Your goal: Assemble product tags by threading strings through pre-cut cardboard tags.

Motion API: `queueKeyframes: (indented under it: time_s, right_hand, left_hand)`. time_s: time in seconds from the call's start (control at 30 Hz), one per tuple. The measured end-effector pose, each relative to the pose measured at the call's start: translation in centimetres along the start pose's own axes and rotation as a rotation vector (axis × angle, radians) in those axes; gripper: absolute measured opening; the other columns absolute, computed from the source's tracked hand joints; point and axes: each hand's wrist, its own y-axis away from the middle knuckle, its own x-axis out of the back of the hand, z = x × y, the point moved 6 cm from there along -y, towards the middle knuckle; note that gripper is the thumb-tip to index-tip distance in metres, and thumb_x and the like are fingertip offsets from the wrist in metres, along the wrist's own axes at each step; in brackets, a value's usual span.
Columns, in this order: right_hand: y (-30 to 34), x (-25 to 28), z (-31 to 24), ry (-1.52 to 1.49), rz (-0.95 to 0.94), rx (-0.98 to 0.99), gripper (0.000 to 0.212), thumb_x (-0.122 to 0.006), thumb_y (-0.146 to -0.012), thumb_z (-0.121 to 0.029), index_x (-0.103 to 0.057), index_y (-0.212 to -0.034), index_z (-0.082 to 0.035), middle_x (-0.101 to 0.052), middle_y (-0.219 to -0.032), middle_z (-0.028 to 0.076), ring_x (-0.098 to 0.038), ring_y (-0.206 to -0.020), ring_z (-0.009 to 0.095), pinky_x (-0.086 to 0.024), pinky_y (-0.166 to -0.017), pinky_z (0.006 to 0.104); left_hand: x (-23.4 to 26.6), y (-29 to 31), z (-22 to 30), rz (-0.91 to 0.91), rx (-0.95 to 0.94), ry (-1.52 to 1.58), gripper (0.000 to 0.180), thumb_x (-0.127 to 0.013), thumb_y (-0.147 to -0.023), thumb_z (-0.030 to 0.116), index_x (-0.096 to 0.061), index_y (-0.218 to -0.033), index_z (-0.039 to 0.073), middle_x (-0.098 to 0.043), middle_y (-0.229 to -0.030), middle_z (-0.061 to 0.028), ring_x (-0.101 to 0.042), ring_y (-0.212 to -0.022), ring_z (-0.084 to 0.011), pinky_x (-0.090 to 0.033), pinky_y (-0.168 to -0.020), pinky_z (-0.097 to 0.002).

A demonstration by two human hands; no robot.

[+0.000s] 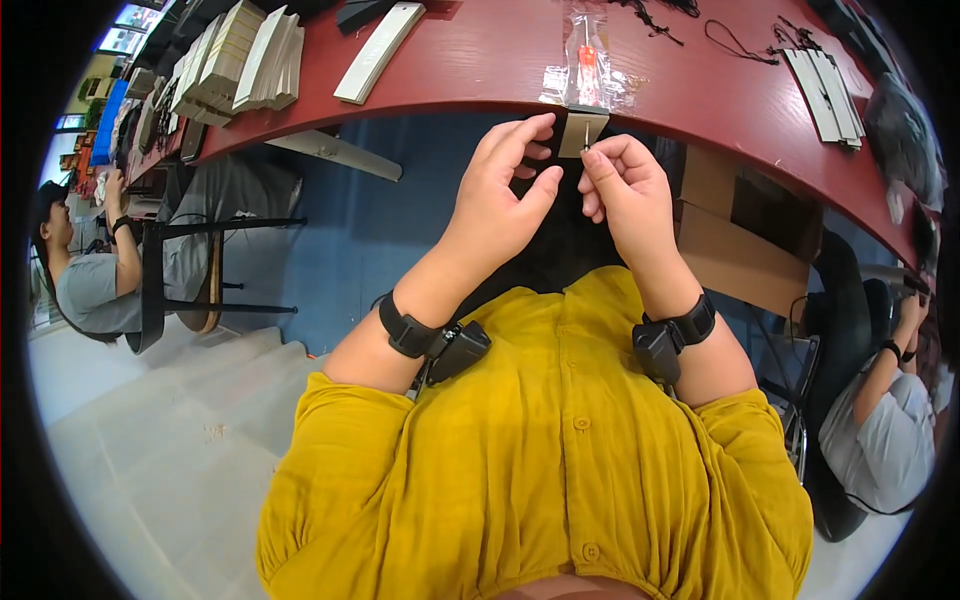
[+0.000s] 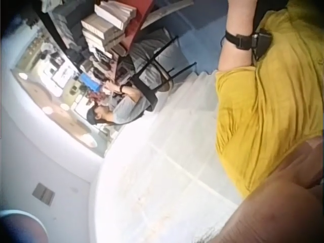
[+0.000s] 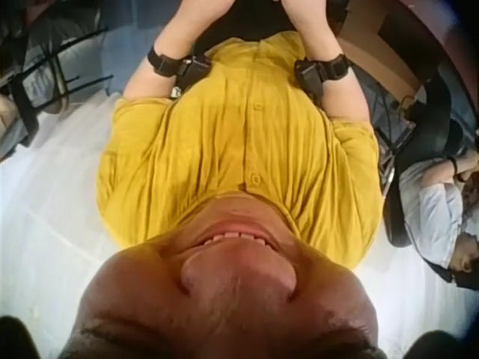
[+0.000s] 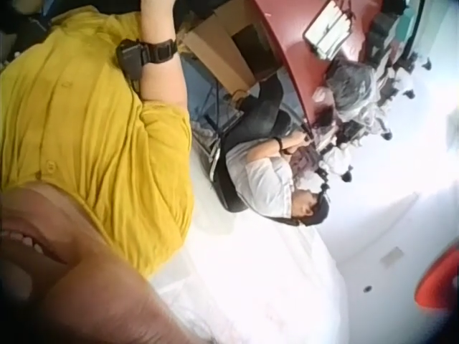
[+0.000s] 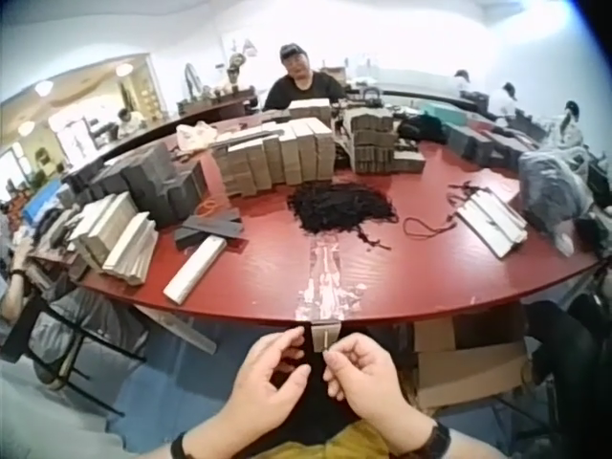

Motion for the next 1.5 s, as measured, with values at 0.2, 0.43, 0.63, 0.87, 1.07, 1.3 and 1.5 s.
queueKeyframes:
  time_s: [0.2,0.43,0.63,0.87,1.07,1.3,1.5]
  right_hand:
    - [1.5,0.3,-0.5,0.113,0.117,0.084,0.022,-0.06,-0.092,-0.011,-0.058,-0.112,-0.002,-0.057,-0.067,-0.001,-0.05,-0.053,0.003,-0.039,-0.048,0.0175]
    - [2.1,0.1,-0.5,0.257,0.069,0.113,0.05,-0.061,-0.091,-0.007,-0.045,-0.138,-0.005,-0.055,-0.066,-0.002,-0.048,-0.055,0.002,-0.04,-0.051,0.0184]
    - [2.1,0.0,-0.5,0.21,0.059,0.072,0.052,-0.061,-0.089,-0.005,-0.044,-0.139,-0.005,-0.056,-0.065,0.0,-0.049,-0.055,0.003,-0.041,-0.05,0.0189]
    - [2.2,-0.4,-0.7,0.221,0.033,0.088,0.058,-0.06,-0.089,-0.005,-0.039,-0.142,-0.005,-0.057,-0.065,0.001,-0.05,-0.057,0.004,-0.042,-0.054,0.0195]
    - [2.4,-0.4,-0.8,0.197,0.035,0.122,0.061,-0.059,-0.088,-0.004,-0.036,-0.144,-0.007,-0.058,-0.066,0.002,-0.051,-0.057,0.005,-0.043,-0.055,0.0205]
    - [3.1,-0.1,-0.3,0.155,0.047,-0.029,0.016,-0.061,-0.091,-0.011,-0.054,-0.104,-0.004,-0.056,-0.063,0.0,-0.049,-0.053,0.004,-0.039,-0.049,0.0206]
    - [3.3,0.5,-0.3,0.198,-0.032,-0.005,0.02,-0.063,-0.091,-0.017,-0.055,-0.079,-0.003,-0.049,-0.061,-0.003,-0.042,-0.055,0.002,-0.033,-0.05,0.0201]
  left_hand:
    - [-0.5,0.2,0.8,-0.019,-0.18,-0.149,0.055,-0.06,-0.082,-0.001,-0.046,-0.135,0.003,-0.051,-0.125,-0.012,-0.055,-0.108,-0.0214,-0.046,-0.089,-0.0308]
    - [-0.6,-0.1,0.8,-0.018,-0.169,-0.11,0.055,-0.061,-0.08,0.0,-0.047,-0.133,0.003,-0.054,-0.118,-0.0137,-0.058,-0.102,-0.0245,-0.047,-0.088,-0.0324]
    - [-1.2,-0.1,0.9,-0.084,-0.212,-0.163,0.057,-0.058,-0.083,-0.003,-0.044,-0.138,0.003,-0.053,-0.12,-0.0116,-0.057,-0.101,-0.0194,-0.048,-0.087,-0.0296]
    - [-1.1,-0.1,1.0,-0.042,-0.175,-0.166,0.059,-0.059,-0.082,-0.003,-0.043,-0.138,0.002,-0.051,-0.12,-0.0129,-0.057,-0.099,-0.0193,-0.049,-0.085,-0.0291]
    - [-1.2,0.5,1.6,-0.021,-0.244,-0.272,0.057,-0.063,-0.079,0.003,-0.046,-0.133,0.0,-0.054,-0.116,-0.0172,-0.06,-0.092,-0.0276,-0.05,-0.082,-0.0341]
    - [-0.8,-1.2,2.5,0.116,-0.245,-0.224,0.031,-0.065,-0.077,0.003,-0.06,-0.107,0.003,-0.063,-0.1,-0.0123,-0.06,-0.092,-0.0278,-0.047,-0.082,-0.0351]
    - [-1.0,-1.1,3.2,-0.022,-0.427,-0.229,0.02,-0.065,-0.071,-0.004,-0.066,-0.088,0.006,-0.064,-0.089,-0.0098,-0.062,-0.083,-0.0268,-0.049,-0.075,-0.0339]
